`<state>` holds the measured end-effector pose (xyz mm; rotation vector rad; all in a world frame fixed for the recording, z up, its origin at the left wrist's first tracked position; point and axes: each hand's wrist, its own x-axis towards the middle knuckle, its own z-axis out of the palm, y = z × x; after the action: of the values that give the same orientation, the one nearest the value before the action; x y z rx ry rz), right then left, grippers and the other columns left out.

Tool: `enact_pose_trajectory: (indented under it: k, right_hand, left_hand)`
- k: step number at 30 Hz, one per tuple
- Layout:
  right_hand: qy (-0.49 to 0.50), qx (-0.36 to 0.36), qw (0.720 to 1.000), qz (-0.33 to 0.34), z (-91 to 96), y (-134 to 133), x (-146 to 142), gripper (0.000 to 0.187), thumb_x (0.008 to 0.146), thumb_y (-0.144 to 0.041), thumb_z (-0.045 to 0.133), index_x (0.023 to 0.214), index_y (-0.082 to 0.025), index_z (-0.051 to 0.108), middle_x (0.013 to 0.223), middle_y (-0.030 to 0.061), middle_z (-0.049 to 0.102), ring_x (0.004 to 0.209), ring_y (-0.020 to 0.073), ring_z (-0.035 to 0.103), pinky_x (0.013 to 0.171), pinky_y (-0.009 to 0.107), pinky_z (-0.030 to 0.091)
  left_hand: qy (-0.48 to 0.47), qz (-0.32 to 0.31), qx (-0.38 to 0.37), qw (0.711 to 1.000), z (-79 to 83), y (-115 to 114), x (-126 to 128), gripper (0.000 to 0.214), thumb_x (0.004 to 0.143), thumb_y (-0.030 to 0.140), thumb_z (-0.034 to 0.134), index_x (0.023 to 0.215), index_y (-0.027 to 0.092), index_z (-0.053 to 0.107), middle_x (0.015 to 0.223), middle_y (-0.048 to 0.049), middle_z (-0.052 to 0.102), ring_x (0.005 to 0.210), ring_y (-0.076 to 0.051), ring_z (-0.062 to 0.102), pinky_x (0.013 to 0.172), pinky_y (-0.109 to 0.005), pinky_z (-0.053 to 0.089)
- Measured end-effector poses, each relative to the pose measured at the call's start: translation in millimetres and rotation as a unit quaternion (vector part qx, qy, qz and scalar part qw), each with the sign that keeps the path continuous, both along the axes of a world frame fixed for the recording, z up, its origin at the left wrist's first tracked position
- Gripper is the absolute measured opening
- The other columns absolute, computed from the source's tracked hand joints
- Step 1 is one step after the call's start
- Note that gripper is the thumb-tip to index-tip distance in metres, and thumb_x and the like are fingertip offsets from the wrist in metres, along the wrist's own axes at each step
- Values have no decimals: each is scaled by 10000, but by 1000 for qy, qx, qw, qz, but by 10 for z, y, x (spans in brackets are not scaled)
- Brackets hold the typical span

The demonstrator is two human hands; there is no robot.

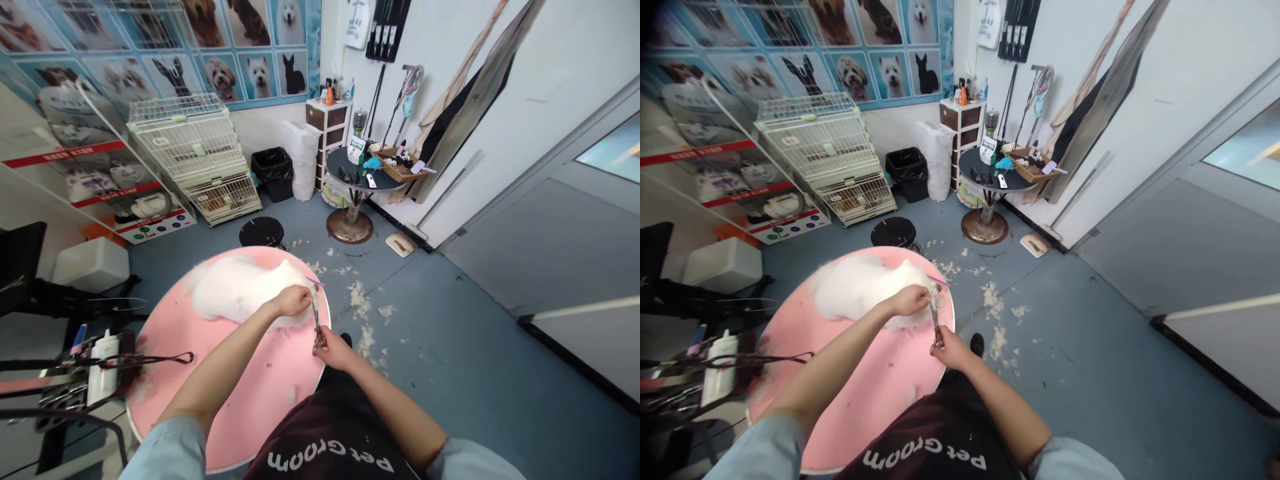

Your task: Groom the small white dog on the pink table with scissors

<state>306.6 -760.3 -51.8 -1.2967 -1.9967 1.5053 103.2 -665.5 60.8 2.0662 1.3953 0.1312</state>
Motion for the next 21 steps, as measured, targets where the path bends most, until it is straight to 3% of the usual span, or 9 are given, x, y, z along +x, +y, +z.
enact_pose_trajectory:
  k: [12, 18, 21]
  right_hand:
    - [125, -86, 988, -21, -150, 20, -182, 411, 775, -65, 584, 1135, -226, 471, 935, 5, 647, 748, 127, 636, 697, 253, 496]
    - [108, -95, 990, 16, -145, 135, -135, 407, 777, -85, 613, 1135, -225, 480, 959, 11, 654, 743, 128, 635, 705, 262, 500]
    - [70, -67, 995, 30, -31, 265, 16, 348, 783, -146, 646, 1087, -224, 496, 931, 10, 640, 765, 145, 625, 722, 275, 497]
  left_hand:
    - [-30, 34, 25, 999, -58, -51, -13, 177, 799, 184, 417, 641, 201, 495, 702, -31, 618, 663, -168, 520, 644, -290, 357]
    - [-46, 66, 12, 997, -39, -26, 10, 180, 791, 161, 432, 637, 193, 520, 696, -26, 613, 656, -161, 515, 651, -290, 373]
    - [-126, 138, 22, 982, 35, -117, -20, 169, 808, 188, 456, 670, 189, 555, 740, -31, 639, 695, -162, 549, 681, -283, 416]
